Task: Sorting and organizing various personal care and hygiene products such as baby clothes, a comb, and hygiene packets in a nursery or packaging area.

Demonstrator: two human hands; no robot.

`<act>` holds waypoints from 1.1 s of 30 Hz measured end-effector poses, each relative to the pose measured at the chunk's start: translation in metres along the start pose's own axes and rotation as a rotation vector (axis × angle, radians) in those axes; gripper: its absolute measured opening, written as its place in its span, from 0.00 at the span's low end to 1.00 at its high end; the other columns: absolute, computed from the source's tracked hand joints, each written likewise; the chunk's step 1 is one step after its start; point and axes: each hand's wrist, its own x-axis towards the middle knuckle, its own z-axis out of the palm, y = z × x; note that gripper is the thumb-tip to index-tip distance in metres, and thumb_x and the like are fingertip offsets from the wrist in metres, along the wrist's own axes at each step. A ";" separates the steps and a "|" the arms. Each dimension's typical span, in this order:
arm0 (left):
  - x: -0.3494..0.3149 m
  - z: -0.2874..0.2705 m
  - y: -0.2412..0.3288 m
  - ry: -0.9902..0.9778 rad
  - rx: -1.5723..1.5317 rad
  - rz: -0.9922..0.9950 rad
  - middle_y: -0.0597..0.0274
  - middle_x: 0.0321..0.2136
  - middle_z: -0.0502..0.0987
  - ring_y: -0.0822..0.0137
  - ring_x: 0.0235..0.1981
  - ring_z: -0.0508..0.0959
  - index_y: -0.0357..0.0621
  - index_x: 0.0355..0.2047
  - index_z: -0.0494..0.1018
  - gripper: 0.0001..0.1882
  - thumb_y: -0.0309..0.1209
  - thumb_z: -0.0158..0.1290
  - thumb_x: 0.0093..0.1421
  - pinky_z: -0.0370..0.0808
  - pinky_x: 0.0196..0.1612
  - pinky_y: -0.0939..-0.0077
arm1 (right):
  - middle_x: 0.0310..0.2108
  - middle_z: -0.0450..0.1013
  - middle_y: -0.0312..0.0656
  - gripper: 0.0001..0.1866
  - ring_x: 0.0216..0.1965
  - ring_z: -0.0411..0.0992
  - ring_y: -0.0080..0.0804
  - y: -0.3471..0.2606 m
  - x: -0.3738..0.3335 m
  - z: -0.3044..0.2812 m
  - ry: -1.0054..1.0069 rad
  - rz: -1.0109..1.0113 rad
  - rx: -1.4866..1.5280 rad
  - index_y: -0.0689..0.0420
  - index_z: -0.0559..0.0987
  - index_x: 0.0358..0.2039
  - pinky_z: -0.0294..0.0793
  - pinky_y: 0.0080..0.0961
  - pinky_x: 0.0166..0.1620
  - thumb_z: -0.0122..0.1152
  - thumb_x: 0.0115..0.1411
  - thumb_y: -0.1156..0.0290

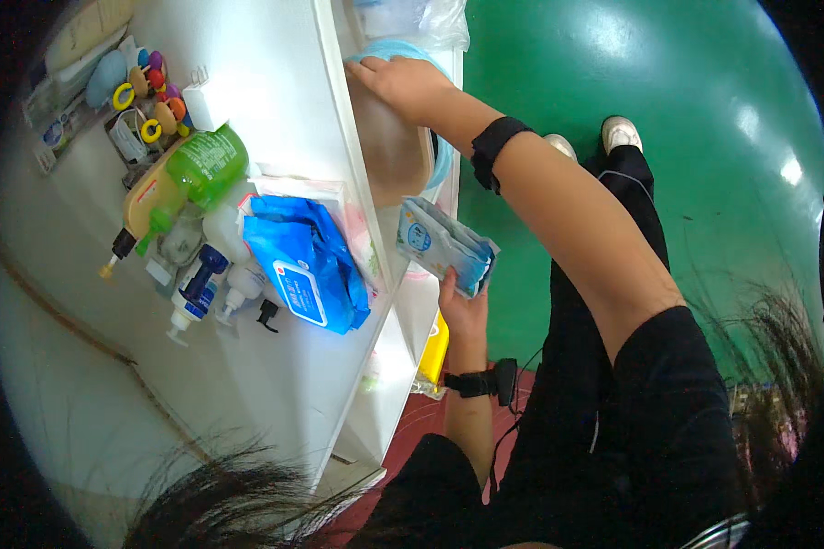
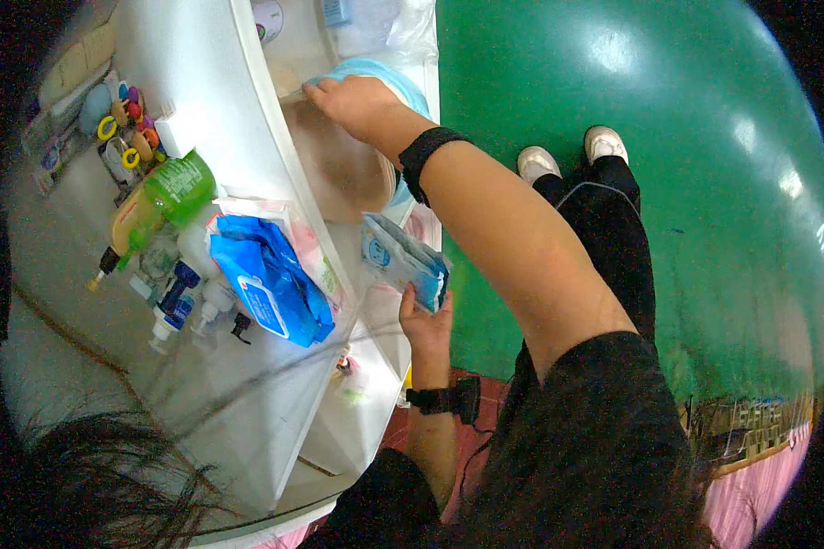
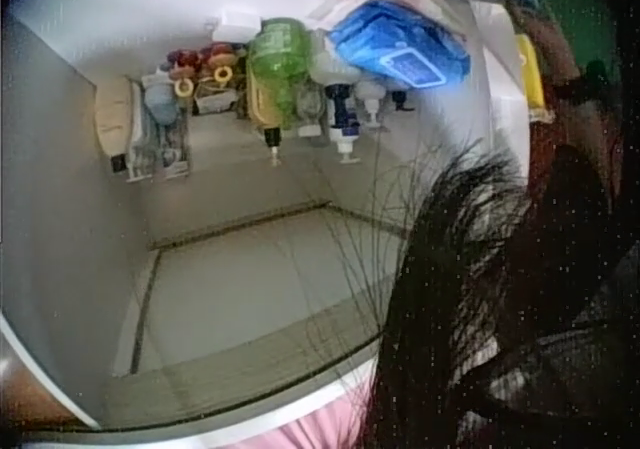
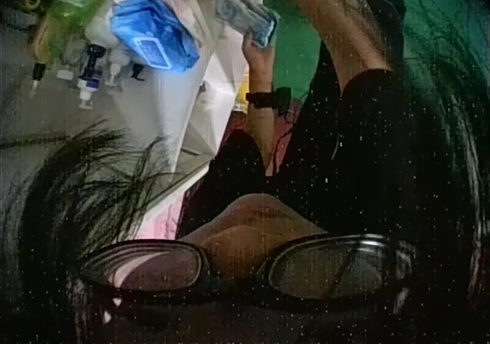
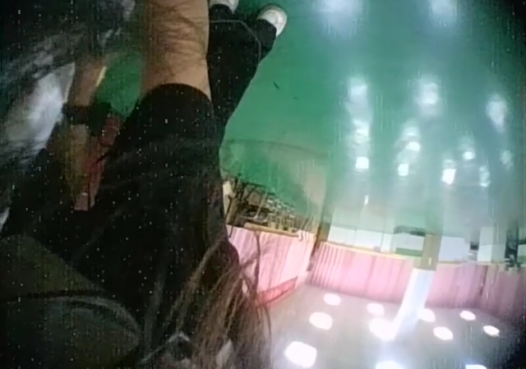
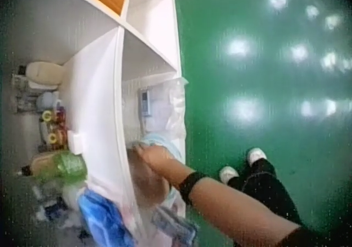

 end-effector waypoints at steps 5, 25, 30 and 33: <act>0.011 0.012 0.009 -0.021 0.074 0.081 0.63 0.49 0.69 0.60 0.48 0.70 0.45 0.52 0.62 0.24 0.33 0.52 0.55 0.69 0.48 0.57 | 0.42 0.67 0.43 0.26 0.28 0.73 0.44 -0.001 0.008 0.002 -0.207 0.036 -0.065 0.56 0.66 0.50 0.75 0.33 0.30 0.53 0.47 0.76; 0.146 0.116 0.043 0.274 0.695 0.712 0.51 0.55 0.62 0.52 0.53 0.64 0.31 0.54 0.58 0.30 0.31 0.52 0.52 0.61 0.55 0.61 | 0.44 0.68 0.47 0.24 0.43 0.69 0.45 0.038 -0.183 -0.115 -0.137 0.439 0.365 0.52 0.61 0.54 0.70 0.38 0.43 0.49 0.54 0.72; 0.076 0.084 0.023 -0.002 1.156 0.914 0.48 0.52 0.66 0.57 0.53 0.66 0.30 0.51 0.63 0.22 0.21 0.47 0.55 0.57 0.59 0.66 | 0.40 0.71 0.46 0.22 0.40 0.71 0.44 0.024 -0.218 -0.215 -0.043 0.576 0.359 0.53 0.65 0.51 0.70 0.36 0.42 0.51 0.54 0.73; 0.000 0.087 0.013 -0.319 1.184 0.836 0.52 0.38 0.76 0.61 0.42 0.74 0.33 0.40 0.72 0.11 0.24 0.48 0.57 0.66 0.52 0.70 | 0.30 0.72 0.48 0.15 0.33 0.71 0.48 0.010 -0.249 -0.311 0.006 0.528 0.122 0.52 0.69 0.44 0.71 0.39 0.35 0.50 0.55 0.71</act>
